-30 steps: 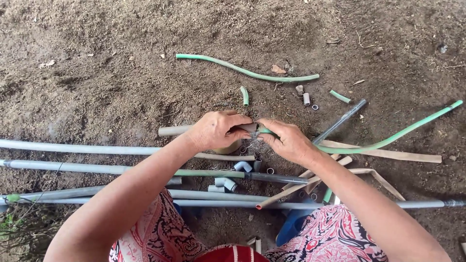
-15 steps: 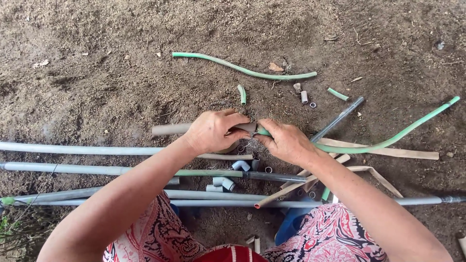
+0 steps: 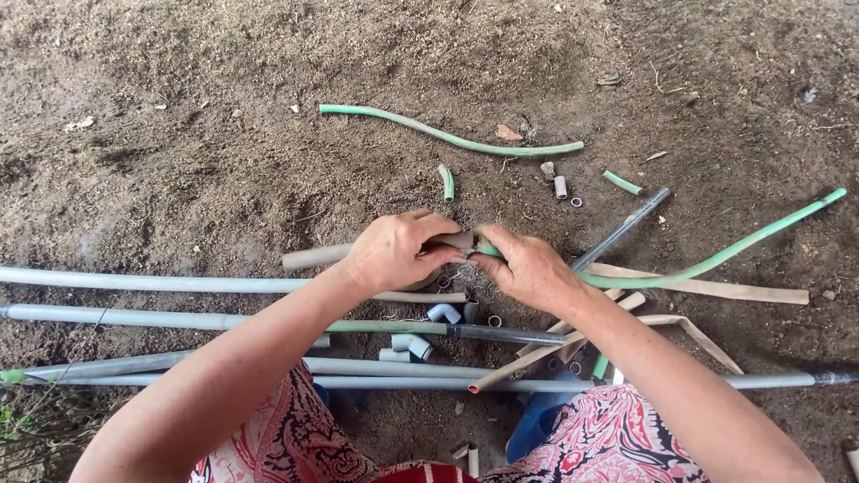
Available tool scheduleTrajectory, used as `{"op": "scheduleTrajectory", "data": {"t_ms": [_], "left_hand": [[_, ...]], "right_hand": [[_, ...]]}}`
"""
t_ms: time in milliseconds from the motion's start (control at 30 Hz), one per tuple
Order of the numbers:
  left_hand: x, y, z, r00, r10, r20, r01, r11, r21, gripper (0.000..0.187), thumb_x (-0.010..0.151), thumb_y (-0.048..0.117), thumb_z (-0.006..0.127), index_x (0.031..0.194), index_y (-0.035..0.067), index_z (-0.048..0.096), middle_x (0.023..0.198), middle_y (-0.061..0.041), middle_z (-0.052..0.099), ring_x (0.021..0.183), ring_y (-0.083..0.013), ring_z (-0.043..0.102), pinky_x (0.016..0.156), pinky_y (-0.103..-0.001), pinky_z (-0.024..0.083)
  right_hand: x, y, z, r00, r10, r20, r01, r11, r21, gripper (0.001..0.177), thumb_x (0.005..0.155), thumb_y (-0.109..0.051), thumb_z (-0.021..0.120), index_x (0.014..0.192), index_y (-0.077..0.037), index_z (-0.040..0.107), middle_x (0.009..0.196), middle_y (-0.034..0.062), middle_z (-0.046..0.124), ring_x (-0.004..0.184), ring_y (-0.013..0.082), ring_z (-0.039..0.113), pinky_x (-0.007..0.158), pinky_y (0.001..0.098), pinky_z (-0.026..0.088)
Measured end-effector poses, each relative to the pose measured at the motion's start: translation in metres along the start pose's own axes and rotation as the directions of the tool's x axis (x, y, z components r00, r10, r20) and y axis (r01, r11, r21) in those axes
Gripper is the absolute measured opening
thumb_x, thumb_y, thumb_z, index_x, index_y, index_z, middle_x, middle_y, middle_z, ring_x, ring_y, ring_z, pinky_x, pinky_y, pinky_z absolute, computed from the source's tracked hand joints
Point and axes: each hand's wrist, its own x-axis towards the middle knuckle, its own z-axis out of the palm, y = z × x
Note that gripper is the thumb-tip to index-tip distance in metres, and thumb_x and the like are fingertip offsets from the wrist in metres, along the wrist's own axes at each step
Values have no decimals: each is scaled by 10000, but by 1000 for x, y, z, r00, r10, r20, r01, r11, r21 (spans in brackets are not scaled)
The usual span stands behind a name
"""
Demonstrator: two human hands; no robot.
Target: Fitting a flexible pipe into a PVC elbow connector using hands and a wooden pole for leverage.
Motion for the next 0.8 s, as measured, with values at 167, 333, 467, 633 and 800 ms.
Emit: {"op": "scheduleTrajectory", "data": {"t_ms": [167, 333, 467, 633, 800], "left_hand": [[0, 10, -11, 1000, -5, 4, 5, 989, -146, 255, 860, 229, 657, 1028, 37, 643, 841, -162, 681, 760, -299, 701, 686, -361, 587], [0, -2, -7, 999, 28, 31, -24, 990, -138, 238, 872, 204, 650, 1046, 43, 650, 858, -165, 685, 767, -296, 702, 685, -361, 592], [-1, -7, -1, 999, 8, 37, -5, 995, -103, 287, 843, 220, 679, 1072, 53, 637, 865, -172, 672, 777, -312, 695, 684, -396, 588], [0, -10, 1, 999, -6, 33, 9, 997, -80, 319, 844, 240, 677, 1106, 67, 623, 877, -174, 657, 794, -319, 690, 698, -405, 587], [1, -9, 3, 999, 1, 44, 3, 995, -98, 317, 863, 271, 656, 1121, 88, 627, 856, -175, 646, 777, -319, 688, 683, -405, 591]], "right_hand": [[-1, -1, -2, 999, -31, -10, 32, 999, 35, 305, 922, -223, 553, 1196, -122, 466, 761, 103, 612, 684, 269, 640, 657, 395, 544], [0, -4, -1, 999, -33, 7, 33, 996, 77, 313, 926, -210, 546, 1218, -128, 469, 748, 97, 621, 658, 247, 631, 650, 375, 546], [-1, -6, -4, 1000, -1, 27, 0, 998, 69, 341, 923, -216, 548, 1239, -111, 472, 754, 92, 620, 660, 238, 624, 646, 370, 538], [1, -6, -2, 998, 13, 54, -18, 996, 83, 344, 931, -225, 529, 1253, -114, 476, 758, 92, 620, 677, 230, 620, 659, 362, 539], [1, 1, 3, 999, 3, 48, -6, 998, 55, 397, 916, -236, 554, 1281, -115, 453, 773, 103, 610, 690, 256, 626, 653, 388, 537]]}}
